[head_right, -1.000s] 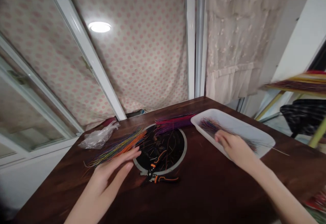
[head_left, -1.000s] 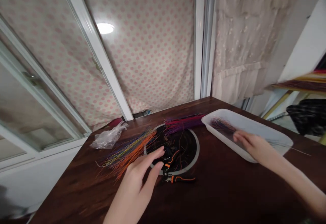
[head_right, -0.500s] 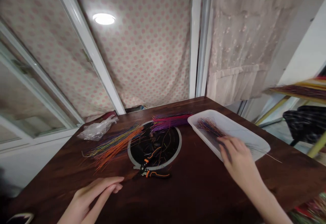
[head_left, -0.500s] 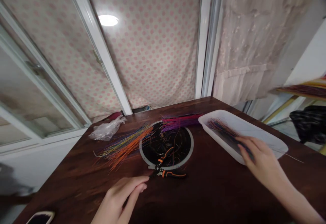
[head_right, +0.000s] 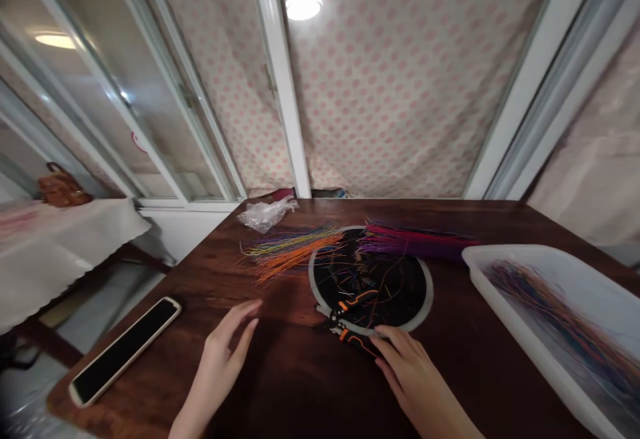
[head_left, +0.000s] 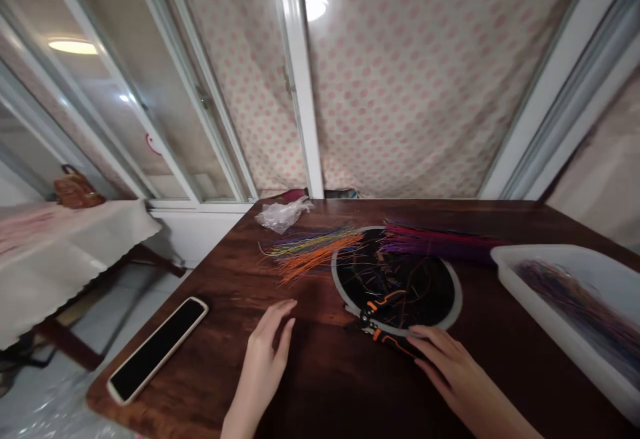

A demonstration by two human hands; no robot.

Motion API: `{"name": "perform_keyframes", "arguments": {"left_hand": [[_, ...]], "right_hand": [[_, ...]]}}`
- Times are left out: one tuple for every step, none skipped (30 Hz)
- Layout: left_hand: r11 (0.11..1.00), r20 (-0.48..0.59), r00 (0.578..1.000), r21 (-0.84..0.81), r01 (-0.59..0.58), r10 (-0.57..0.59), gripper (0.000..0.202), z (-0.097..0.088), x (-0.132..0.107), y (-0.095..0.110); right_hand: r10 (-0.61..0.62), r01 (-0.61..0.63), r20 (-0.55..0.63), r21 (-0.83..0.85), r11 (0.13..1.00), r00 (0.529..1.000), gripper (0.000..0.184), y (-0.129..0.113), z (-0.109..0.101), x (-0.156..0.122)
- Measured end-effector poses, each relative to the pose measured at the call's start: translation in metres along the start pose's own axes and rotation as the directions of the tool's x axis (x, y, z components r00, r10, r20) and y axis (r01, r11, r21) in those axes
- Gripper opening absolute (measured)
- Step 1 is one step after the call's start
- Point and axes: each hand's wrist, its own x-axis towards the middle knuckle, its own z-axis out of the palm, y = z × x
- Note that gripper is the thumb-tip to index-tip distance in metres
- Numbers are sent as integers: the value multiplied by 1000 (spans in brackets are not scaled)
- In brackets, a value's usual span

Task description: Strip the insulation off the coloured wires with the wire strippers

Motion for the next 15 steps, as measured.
{"name": "perform_keyframes", "arguments": {"left_hand": [[1000, -5, 1000, 10, 19, -19, 26, -4, 3, -5], [999, 7, 999, 19, 31, -31, 26, -9, 5, -9], [999, 36, 999, 27, 36, -37, 26, -14, 8, -15], [998, 64, 997, 41, 40, -43, 26, -20, 11, -20], [997, 86, 995, 59, 45, -50, 27, -26, 14, -26], [995, 96, 993, 82, 59, -67, 27, -32, 17, -33], [988, 55, 993, 125, 96, -103, 29, -39, 21, -41], [978, 3, 990, 157, 137, -139, 31, -46, 24, -48], [968, -38, 985, 182, 175, -170, 33, -51, 27, -55], [958, -62, 979, 201, 204, -196, 34, -55, 29, -61], [952, -63, 974, 211, 224, -216, 34, -58, 32, -67], [947, -49, 972, 216, 236, -231, 33, -59, 35, -72], [945, -25, 969, 218, 244, -244, 32, -57, 38, -76], [943, 0, 967, 221, 250, -256, 30, -54, 42, -79], [940, 21, 963, 227, 257, -268, 28, -50, 46, -83]], "right_hand": [[-7, 7, 16, 16, 1000, 1000, 30, 2, 2, 4], [-11, 11, 29, 27, 1000, 1000, 30, 4, 4, 7], [-10, 9, 41, 39, 999, 999, 28, 4, 5, 10], [-7, 4, 52, 51, 999, 999, 27, 4, 7, 13], [-8, 4, 61, 59, 998, 998, 25, 3, 8, 15], [-8, 4, 69, 59, 998, 998, 24, 2, 9, 17], [-13, 10, 66, 54, 999, 998, 23, 1, 10, 18], [-24, 22, 51, 41, 999, 998, 24, 1, 11, 19], [-40, 39, 28, 27, 999, 999, 24, 1, 13, 19], [-54, 54, 8, 15, 998, 998, 24, 1, 15, 18], [-62, 62, -5, 12, 998, 998, 22, 3, 18, 17], [-60, 60, -8, 20, 998, 998, 20, 4, 20, 16], [-56, 56, 1, 39, 998, 998, 17, 6, 23, 14], [-43, 42, 16, 62, 997, 999, 15, 8, 25, 13], [-20, 18, 21, 85, 996, 1000, 13, 8, 27, 11]]}}
